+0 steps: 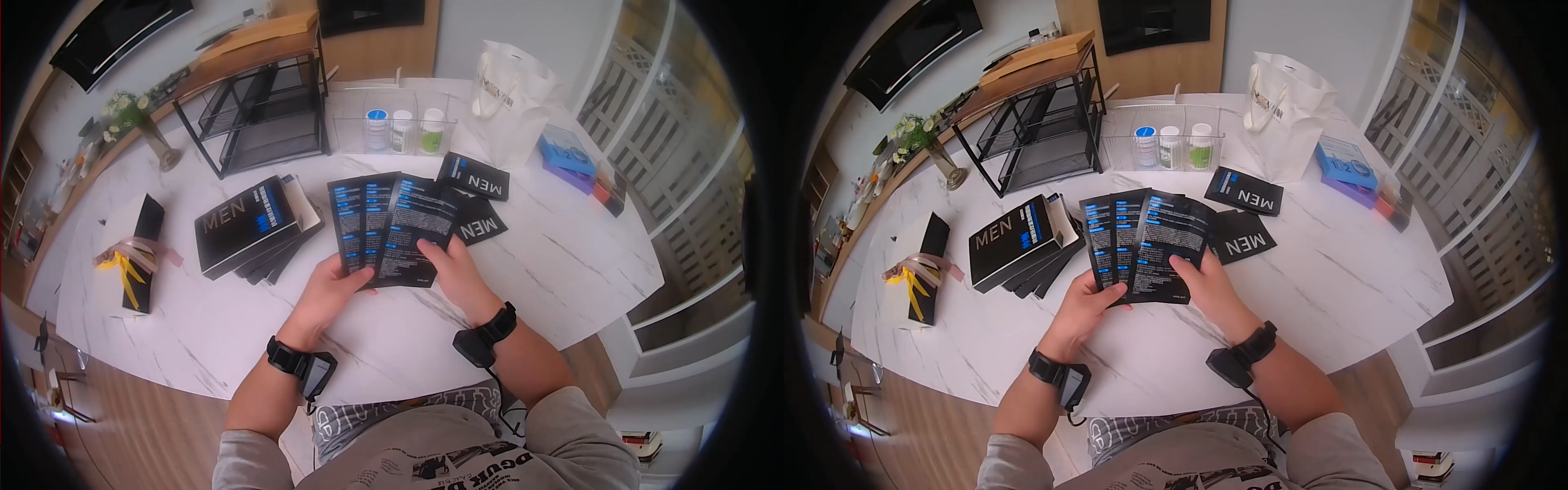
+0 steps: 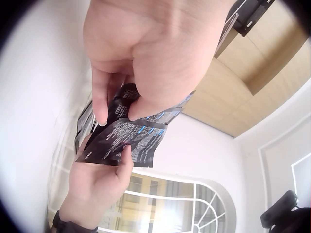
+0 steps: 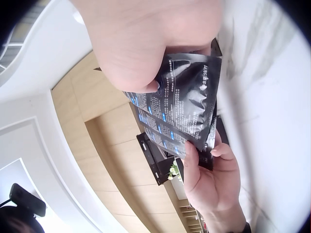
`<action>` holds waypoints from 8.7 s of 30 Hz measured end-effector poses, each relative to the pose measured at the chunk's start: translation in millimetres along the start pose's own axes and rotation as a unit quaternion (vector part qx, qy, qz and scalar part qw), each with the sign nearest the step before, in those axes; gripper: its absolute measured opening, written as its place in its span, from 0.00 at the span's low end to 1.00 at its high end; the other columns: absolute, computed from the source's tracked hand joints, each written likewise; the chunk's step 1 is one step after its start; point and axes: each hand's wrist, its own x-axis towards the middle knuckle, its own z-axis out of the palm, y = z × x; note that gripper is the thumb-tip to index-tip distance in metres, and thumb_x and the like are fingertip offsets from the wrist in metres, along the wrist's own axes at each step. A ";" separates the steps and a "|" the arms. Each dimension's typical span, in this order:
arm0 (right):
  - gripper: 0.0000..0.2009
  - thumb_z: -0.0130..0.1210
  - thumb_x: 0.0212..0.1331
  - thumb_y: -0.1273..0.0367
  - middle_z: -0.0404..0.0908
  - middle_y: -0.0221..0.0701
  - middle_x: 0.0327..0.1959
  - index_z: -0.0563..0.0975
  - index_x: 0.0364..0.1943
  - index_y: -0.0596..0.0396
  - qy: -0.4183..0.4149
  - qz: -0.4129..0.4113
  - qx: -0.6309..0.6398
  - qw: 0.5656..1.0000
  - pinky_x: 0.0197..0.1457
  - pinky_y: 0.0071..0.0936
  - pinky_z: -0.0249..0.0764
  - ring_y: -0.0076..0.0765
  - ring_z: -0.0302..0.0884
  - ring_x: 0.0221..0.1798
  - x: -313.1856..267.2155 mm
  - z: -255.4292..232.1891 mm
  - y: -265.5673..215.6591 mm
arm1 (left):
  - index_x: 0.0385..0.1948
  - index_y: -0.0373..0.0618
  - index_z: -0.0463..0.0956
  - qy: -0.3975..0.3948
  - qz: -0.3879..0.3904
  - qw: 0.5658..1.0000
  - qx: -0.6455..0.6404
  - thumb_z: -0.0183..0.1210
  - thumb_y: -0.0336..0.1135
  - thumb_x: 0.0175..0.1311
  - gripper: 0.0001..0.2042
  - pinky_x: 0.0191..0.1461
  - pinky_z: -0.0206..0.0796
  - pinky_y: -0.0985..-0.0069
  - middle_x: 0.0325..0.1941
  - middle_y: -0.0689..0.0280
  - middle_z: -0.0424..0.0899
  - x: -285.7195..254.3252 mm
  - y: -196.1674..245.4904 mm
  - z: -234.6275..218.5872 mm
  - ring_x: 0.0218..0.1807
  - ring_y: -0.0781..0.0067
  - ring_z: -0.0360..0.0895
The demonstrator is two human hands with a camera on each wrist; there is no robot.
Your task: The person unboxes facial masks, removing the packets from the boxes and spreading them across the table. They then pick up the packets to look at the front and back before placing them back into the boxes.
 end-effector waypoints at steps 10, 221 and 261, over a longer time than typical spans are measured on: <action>0.15 0.51 0.70 0.74 0.77 0.30 0.55 0.70 0.58 0.61 -0.029 -0.010 0.004 1.000 0.61 0.25 0.70 0.24 0.72 0.56 -4.5 5.5 -5.2 | 0.49 0.35 0.78 -0.046 -0.007 0.998 -0.030 0.57 0.28 0.69 0.11 0.45 0.74 0.74 0.46 0.62 0.84 -3.2 -2.2 -1.0 0.43 0.73 0.79; 0.12 0.53 0.66 0.78 0.82 0.29 0.48 0.79 0.51 0.59 -0.057 -0.044 -0.152 0.986 0.55 0.18 0.72 0.20 0.76 0.51 -8.0 6.6 -12.9 | 0.60 0.36 0.70 0.015 0.026 0.999 -0.035 0.52 0.27 0.71 0.17 0.61 0.69 0.73 0.55 0.59 0.79 -0.9 -2.9 2.0 0.56 0.71 0.76; 0.25 0.40 0.75 0.52 0.83 0.38 0.46 0.76 0.52 0.63 -0.161 0.130 0.221 0.953 0.55 0.43 0.77 0.39 0.81 0.48 1.9 -17.4 -9.4 | 0.50 0.30 0.76 0.030 -0.026 0.983 -0.179 0.37 0.64 0.73 0.37 0.43 0.82 0.73 0.46 0.55 0.83 1.0 4.4 -3.2 0.42 0.68 0.83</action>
